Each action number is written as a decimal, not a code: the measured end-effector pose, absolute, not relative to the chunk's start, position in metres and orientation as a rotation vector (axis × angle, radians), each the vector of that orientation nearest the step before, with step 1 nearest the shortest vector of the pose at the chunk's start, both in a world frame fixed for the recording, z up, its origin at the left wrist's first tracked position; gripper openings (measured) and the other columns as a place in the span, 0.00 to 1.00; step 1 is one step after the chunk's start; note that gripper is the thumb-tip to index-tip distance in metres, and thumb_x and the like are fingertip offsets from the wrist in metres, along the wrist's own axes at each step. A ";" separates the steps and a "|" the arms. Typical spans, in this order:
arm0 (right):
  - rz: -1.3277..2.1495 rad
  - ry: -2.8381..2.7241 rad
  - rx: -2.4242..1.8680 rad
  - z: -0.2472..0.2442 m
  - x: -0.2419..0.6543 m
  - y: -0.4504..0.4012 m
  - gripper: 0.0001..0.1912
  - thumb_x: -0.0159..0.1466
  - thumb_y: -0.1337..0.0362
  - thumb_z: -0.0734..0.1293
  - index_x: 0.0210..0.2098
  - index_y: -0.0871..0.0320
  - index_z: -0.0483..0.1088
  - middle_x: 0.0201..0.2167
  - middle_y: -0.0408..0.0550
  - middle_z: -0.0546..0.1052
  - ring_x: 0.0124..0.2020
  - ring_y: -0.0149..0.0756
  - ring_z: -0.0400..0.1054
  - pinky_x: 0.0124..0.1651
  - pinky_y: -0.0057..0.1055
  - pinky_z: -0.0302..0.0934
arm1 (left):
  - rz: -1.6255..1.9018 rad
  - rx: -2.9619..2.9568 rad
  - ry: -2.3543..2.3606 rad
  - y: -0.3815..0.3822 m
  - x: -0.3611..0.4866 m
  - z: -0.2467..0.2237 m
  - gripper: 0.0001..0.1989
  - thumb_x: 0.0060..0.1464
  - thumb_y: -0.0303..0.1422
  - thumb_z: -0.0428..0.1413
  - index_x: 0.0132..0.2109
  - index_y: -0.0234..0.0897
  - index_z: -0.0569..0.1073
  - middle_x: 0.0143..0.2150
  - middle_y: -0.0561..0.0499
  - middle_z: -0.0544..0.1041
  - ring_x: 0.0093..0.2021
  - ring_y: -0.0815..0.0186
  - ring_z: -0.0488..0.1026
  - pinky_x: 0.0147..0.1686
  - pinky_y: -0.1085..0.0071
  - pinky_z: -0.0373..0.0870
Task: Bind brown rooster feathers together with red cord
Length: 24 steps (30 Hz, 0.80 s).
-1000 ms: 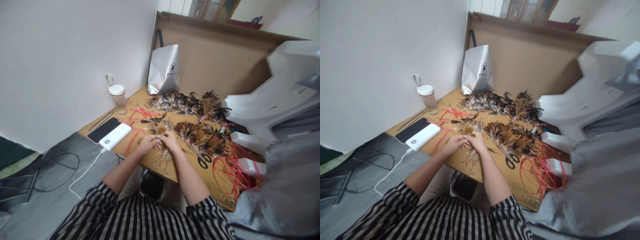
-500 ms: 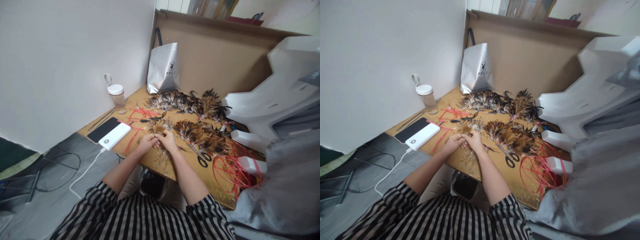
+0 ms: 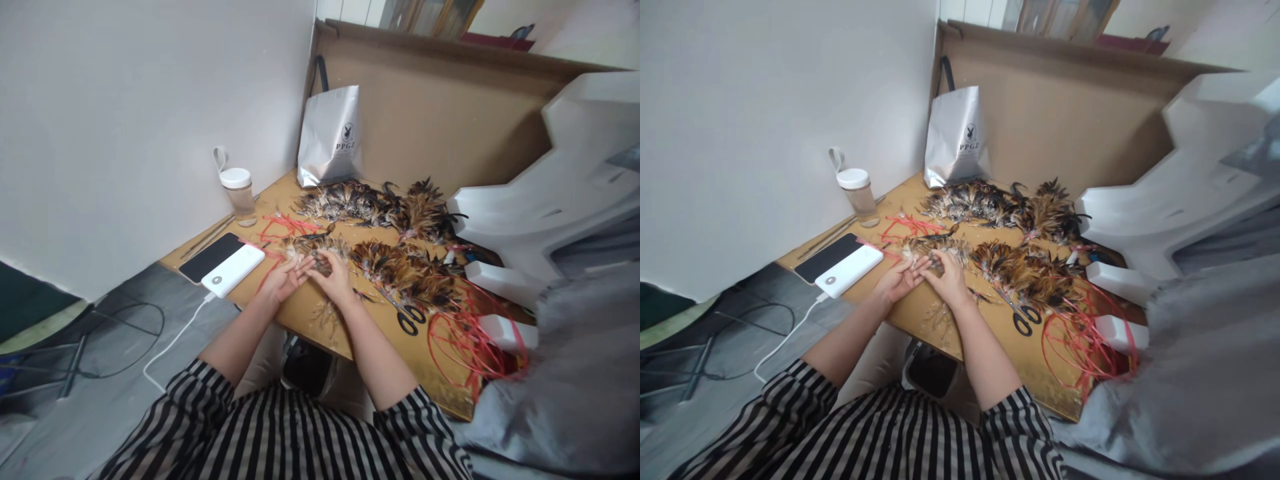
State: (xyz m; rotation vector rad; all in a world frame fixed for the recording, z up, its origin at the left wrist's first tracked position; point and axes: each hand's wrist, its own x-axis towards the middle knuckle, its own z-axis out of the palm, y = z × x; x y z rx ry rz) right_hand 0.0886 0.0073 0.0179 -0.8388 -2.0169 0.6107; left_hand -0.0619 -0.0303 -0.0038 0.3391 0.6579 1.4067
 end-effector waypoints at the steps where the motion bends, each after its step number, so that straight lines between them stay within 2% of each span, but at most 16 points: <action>1: 0.539 -2.080 -0.833 0.019 0.089 0.006 0.27 0.52 0.57 0.67 0.50 0.57 0.62 0.43 0.52 0.69 0.43 0.40 0.63 0.48 0.38 0.56 | 1.392 0.332 0.657 -0.031 -0.062 -0.004 0.06 0.54 0.31 0.51 0.38 0.34 0.69 0.46 0.44 0.74 0.49 0.63 0.69 0.44 0.68 0.66; 4: 0.365 -2.210 -0.850 0.022 0.088 0.001 0.30 0.53 0.56 0.66 0.53 0.57 0.59 0.47 0.54 0.67 0.49 0.45 0.59 0.52 0.41 0.51 | 1.356 0.333 0.671 -0.032 -0.057 -0.004 0.07 0.53 0.30 0.51 0.39 0.33 0.70 0.45 0.43 0.74 0.48 0.63 0.69 0.43 0.68 0.66; 8: 0.256 -2.258 -0.921 0.023 0.087 -0.003 0.34 0.53 0.56 0.66 0.56 0.58 0.55 0.50 0.56 0.65 0.52 0.47 0.55 0.53 0.43 0.48 | 1.323 0.399 0.678 -0.035 -0.046 -0.001 0.08 0.52 0.31 0.53 0.39 0.33 0.71 0.43 0.43 0.75 0.47 0.63 0.70 0.44 0.67 0.66; 16: 0.246 -2.158 -1.004 0.018 0.087 -0.001 0.31 0.55 0.60 0.63 0.56 0.58 0.55 0.51 0.54 0.64 0.53 0.45 0.55 0.54 0.41 0.46 | 1.358 0.496 0.725 -0.039 -0.032 -0.005 0.07 0.49 0.30 0.56 0.36 0.32 0.73 0.39 0.43 0.76 0.46 0.61 0.71 0.47 0.64 0.65; 24: 0.267 -2.223 -0.943 0.023 0.092 0.002 0.33 0.54 0.57 0.64 0.57 0.57 0.54 0.51 0.56 0.64 0.53 0.47 0.55 0.53 0.42 0.48 | 1.352 0.548 0.773 -0.041 -0.040 -0.002 0.08 0.47 0.30 0.58 0.35 0.30 0.73 0.35 0.43 0.77 0.43 0.62 0.72 0.46 0.63 0.66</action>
